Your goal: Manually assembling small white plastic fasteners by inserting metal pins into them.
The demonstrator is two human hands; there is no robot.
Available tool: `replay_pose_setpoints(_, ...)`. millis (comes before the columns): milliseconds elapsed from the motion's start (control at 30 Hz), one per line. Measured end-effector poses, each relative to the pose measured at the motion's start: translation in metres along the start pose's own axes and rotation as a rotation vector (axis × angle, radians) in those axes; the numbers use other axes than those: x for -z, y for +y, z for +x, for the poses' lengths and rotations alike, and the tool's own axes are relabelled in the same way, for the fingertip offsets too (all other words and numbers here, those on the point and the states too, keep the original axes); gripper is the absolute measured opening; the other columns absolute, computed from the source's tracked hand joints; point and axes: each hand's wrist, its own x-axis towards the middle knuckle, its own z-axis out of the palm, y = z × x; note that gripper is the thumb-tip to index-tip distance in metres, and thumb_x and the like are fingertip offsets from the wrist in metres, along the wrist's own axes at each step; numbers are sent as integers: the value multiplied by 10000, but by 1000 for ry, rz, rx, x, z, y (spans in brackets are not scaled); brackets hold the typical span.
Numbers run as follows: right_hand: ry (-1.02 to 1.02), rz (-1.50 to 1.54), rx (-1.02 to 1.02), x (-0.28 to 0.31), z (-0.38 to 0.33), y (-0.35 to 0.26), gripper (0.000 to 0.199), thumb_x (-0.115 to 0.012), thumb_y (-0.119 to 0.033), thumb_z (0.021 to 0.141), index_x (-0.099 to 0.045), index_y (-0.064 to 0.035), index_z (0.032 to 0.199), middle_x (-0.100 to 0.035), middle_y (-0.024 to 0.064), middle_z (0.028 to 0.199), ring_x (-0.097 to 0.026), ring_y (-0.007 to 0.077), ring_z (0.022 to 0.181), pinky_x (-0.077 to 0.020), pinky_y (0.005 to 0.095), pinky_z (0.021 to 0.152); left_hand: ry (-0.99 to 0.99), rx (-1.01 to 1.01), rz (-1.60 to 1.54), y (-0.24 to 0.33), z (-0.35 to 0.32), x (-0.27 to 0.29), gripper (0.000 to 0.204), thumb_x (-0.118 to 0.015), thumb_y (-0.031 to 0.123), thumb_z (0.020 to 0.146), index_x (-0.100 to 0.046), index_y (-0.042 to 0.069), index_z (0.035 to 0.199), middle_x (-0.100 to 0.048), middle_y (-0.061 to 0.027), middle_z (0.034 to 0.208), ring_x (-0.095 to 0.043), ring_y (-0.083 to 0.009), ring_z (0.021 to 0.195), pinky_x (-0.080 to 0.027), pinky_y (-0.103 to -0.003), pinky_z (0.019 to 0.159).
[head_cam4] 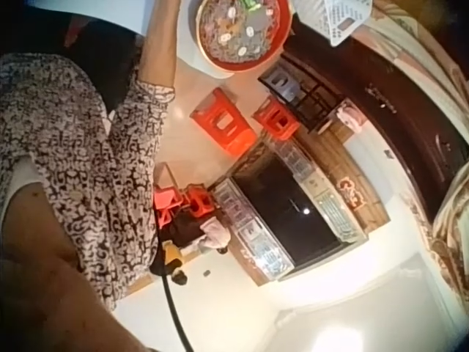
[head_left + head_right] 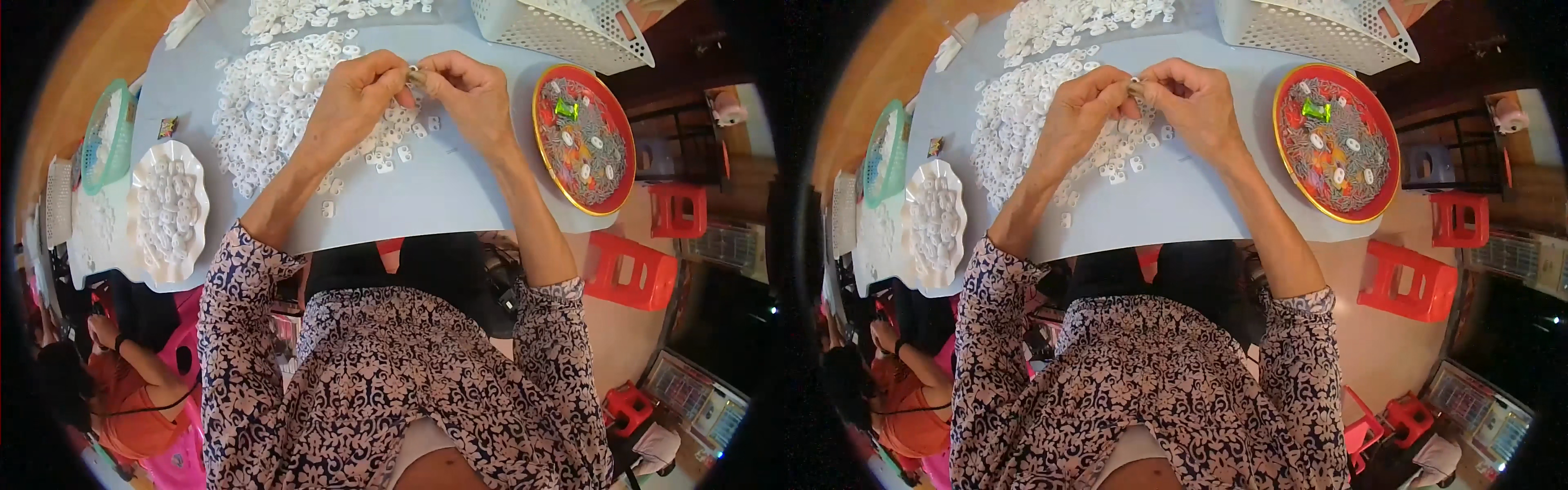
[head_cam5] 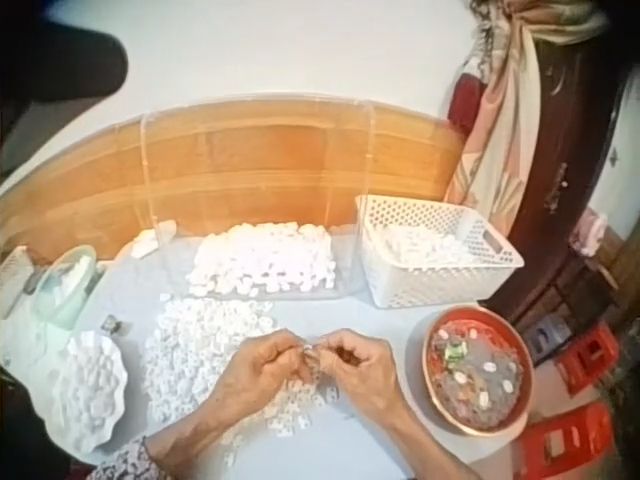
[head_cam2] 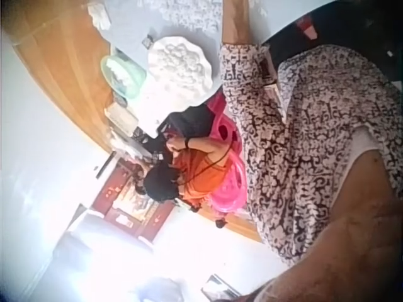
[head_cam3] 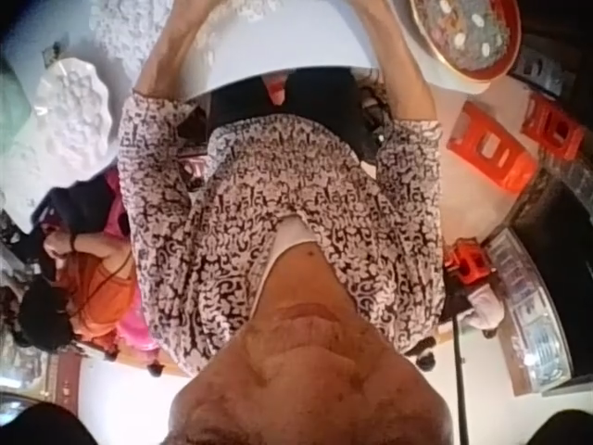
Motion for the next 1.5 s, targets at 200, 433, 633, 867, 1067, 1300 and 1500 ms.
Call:
replay_pose_setpoints(200, 105, 181, -49, 7, 3, -7, 108, -623, -76, 858, -649, 18, 903, -651, 45, 781, -580, 77, 674, -483, 205, 634, 49, -50, 105, 6, 5, 9, 192, -510, 144, 914, -634, 12, 853, -616, -12, 694, -472, -62, 625, -381, -225, 570)
replay_pose_setpoints(433, 147, 110, -41, 14, 6, -1, 129, -628, -107, 865, -665, -2, 931, -625, 11, 772, -522, 55, 662, -437, 188, 633, -156, -393, 566, 20, -1, -9, 96, -585, 40, 811, -624, 10, 894, -597, -150, 808, -547, -313, 859, -458, -372, 764)
replay_pose_setpoints(633, 178, 73, -109, 18, 5, -4, 147, -650, -135, 864, -677, -5, 926, -607, -10, 735, -503, 48, 653, -419, 186, 613, -50, -449, 640, 22, 11, 16, 72, -594, 22, 802, -615, -1, 866, -575, -121, 756, -532, -302, 819, -453, -380, 750)
replay_pose_setpoints(867, 125, 71, -41, 18, 5, -2, 155, -653, -147, 867, -673, -3, 920, -600, -13, 729, -497, 46, 638, -409, 184, 595, -250, -454, 863, 18, -7, 14, 113, -629, 28, 759, -610, -9, 863, -549, -122, 847, -503, -293, 911, -447, -368, 805)
replay_pose_setpoints(1067, 121, 67, -67, 16, 5, -3, 158, -650, -147, 871, -669, 0, 926, -598, -14, 727, -490, 44, 630, -405, 187, 588, -344, -385, 944, 12, -12, 15, 278, -636, 6, 734, -548, 12, 998, -488, -135, 986, -448, -316, 1027, -424, -377, 884)
replay_pose_setpoints(1300, 113, 65, -36, 15, 5, -1, 155, -675, -143, 847, -678, 7, 883, -593, -17, 687, -486, 43, 616, -405, 192, 554, -429, -298, 944, 15, -9, 19, 277, -594, -11, 747, -534, 2, 1016, -485, -131, 951, -453, -295, 1001, -430, -371, 855)
replay_pose_setpoints(1500, 56, 71, -30, 13, 3, 2, 134, -669, -126, 852, -679, 3, 885, -593, -14, 690, -482, 45, 615, -407, 191, 556, -343, -302, 789, 17, -12, 17, 127, -590, 20, 770, -563, -24, 887, -540, -153, 906, -518, -282, 918, -461, -357, 783)
